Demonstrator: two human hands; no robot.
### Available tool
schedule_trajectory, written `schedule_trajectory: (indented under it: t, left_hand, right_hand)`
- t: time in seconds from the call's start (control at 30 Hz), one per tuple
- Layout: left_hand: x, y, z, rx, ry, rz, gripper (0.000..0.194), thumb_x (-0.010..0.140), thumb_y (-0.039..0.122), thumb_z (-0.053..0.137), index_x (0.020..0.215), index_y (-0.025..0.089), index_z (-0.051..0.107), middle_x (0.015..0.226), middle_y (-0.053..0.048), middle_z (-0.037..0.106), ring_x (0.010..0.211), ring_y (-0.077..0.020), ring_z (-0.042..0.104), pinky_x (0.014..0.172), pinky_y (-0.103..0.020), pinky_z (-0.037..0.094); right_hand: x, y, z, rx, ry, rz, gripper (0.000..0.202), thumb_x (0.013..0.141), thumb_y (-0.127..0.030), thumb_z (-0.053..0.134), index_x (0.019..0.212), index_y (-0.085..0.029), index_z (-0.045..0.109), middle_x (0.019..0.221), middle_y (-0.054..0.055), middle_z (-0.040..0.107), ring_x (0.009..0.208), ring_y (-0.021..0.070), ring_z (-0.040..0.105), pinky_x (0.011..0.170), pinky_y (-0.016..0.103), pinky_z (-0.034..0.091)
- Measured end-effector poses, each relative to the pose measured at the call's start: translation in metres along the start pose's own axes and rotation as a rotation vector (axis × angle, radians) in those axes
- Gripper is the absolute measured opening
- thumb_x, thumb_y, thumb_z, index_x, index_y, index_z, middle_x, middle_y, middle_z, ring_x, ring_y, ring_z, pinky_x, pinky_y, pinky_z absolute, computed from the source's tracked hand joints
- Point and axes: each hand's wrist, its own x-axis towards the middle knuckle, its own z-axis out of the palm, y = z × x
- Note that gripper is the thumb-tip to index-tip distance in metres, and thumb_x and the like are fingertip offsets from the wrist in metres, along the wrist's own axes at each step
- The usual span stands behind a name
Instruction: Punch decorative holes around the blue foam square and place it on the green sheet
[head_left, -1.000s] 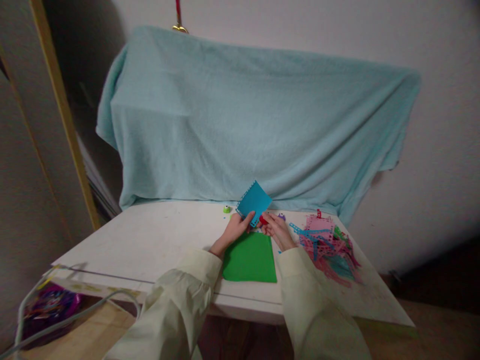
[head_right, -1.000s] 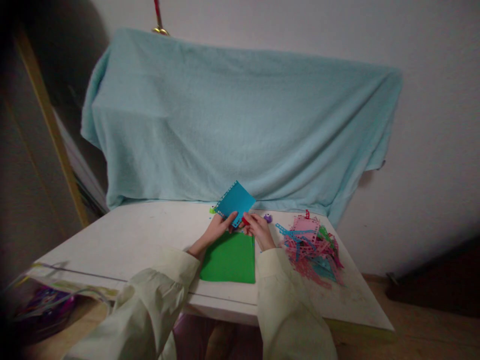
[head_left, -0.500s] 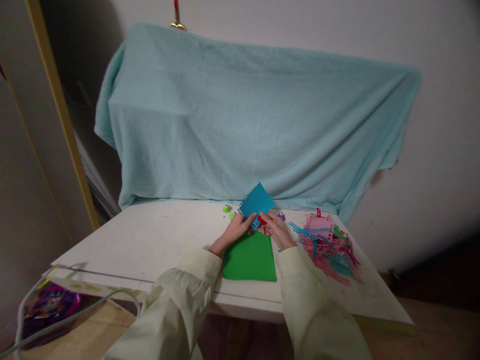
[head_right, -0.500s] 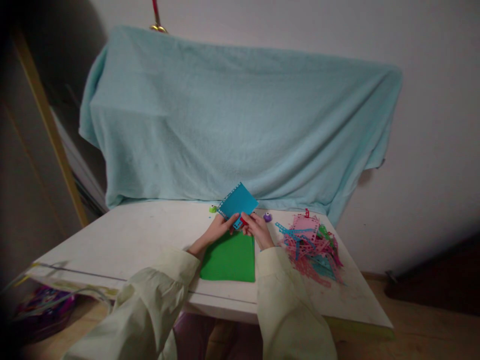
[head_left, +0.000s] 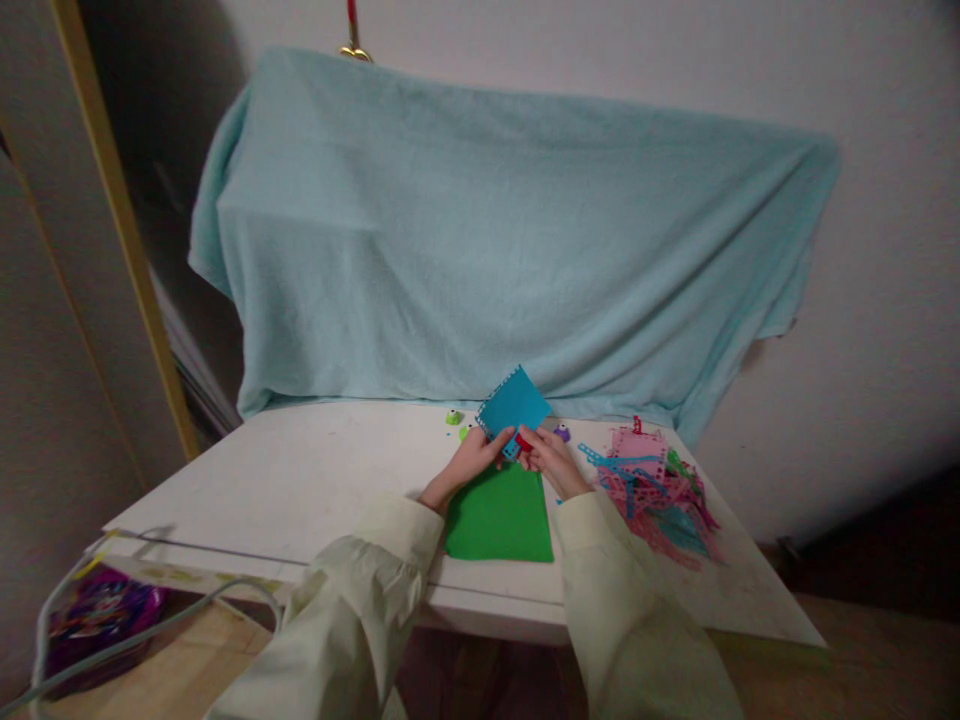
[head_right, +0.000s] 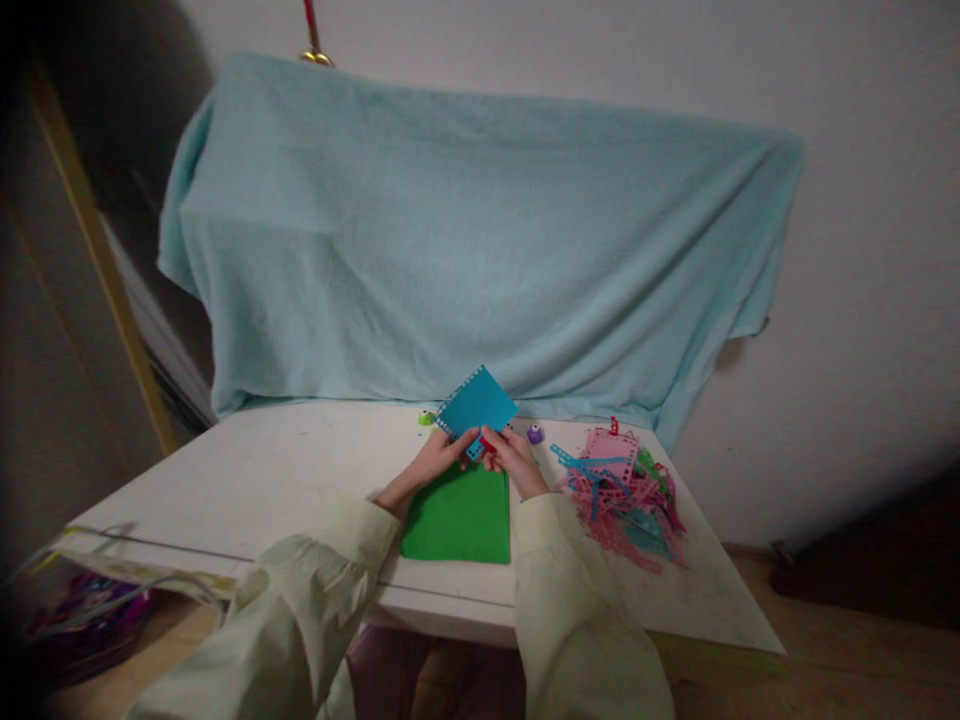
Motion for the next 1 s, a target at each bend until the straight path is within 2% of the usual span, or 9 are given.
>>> schedule_trajectory:
  t: [0.13, 0.33, 0.47, 0.6, 0.77, 1.0]
  left_hand:
    - [0.001, -0.004, -0.001, 0.014, -0.03, 0.015, 0.051, 0.09, 0.057, 0.044, 0.076, 0.012, 0.063, 0.056, -0.002, 0.062, 0.046, -0.0127, 0.053, 0.049, -0.024, 0.042]
    - [0.0, -0.002, -0.001, 0.006, -0.043, 0.006, 0.051, 0.09, 0.058, 0.044, 0.077, 0.012, 0.064, 0.059, -0.004, 0.064, 0.048, -0.013, 0.054, 0.05, -0.024, 0.043]
    - [-0.002, 0.003, 0.0, -0.031, -0.066, 0.01, 0.051, 0.09, 0.058, 0.044, 0.079, 0.013, 0.065, 0.063, -0.004, 0.066, 0.05, -0.0133, 0.055, 0.051, -0.024, 0.043]
    - [-0.002, 0.004, 0.001, -0.025, -0.071, 0.012, 0.054, 0.091, 0.058, 0.043, 0.078, 0.012, 0.066, 0.063, -0.005, 0.066, 0.05, -0.0133, 0.055, 0.054, -0.024, 0.044]
    - [-0.001, 0.003, 0.001, -0.015, -0.067, 0.006, 0.055, 0.091, 0.059, 0.042, 0.077, 0.012, 0.067, 0.062, -0.004, 0.066, 0.049, -0.0133, 0.055, 0.054, -0.025, 0.044]
    - [-0.001, 0.002, 0.0, 0.022, -0.038, 0.002, 0.055, 0.091, 0.059, 0.041, 0.072, 0.013, 0.064, 0.058, -0.003, 0.064, 0.048, -0.0132, 0.053, 0.055, -0.025, 0.043]
  right_hand:
    - [0.001, 0.001, 0.0, -0.003, -0.017, -0.012, 0.037, 0.078, -0.053, 0.067, 0.084, -0.019, 0.056, 0.063, -0.001, 0.06, 0.045, 0.0084, 0.05, 0.041, 0.022, 0.025]
    - [0.0, 0.001, 0.002, -0.021, 0.018, -0.051, 0.036, 0.076, -0.053, 0.068, 0.079, -0.019, 0.057, 0.062, -0.001, 0.058, 0.046, 0.0092, 0.047, 0.042, 0.023, 0.024]
    - [-0.004, -0.002, 0.008, -0.029, 0.082, -0.116, 0.036, 0.073, -0.052, 0.072, 0.078, -0.019, 0.06, 0.062, -0.002, 0.057, 0.048, 0.0101, 0.045, 0.046, 0.025, 0.029]
    - [-0.007, -0.002, 0.015, -0.018, 0.149, -0.165, 0.033, 0.074, -0.05, 0.071, 0.075, -0.019, 0.06, 0.058, -0.003, 0.053, 0.047, 0.0102, 0.041, 0.045, 0.026, 0.026]
    - [-0.005, -0.001, 0.017, -0.033, 0.167, -0.144, 0.035, 0.072, -0.053, 0.071, 0.074, -0.02, 0.06, 0.056, -0.003, 0.053, 0.045, 0.0105, 0.041, 0.044, 0.027, 0.026]
    - [-0.001, -0.001, 0.01, -0.023, 0.104, -0.066, 0.037, 0.076, -0.056, 0.068, 0.075, -0.021, 0.055, 0.053, -0.003, 0.053, 0.044, 0.0104, 0.046, 0.042, 0.024, 0.024]
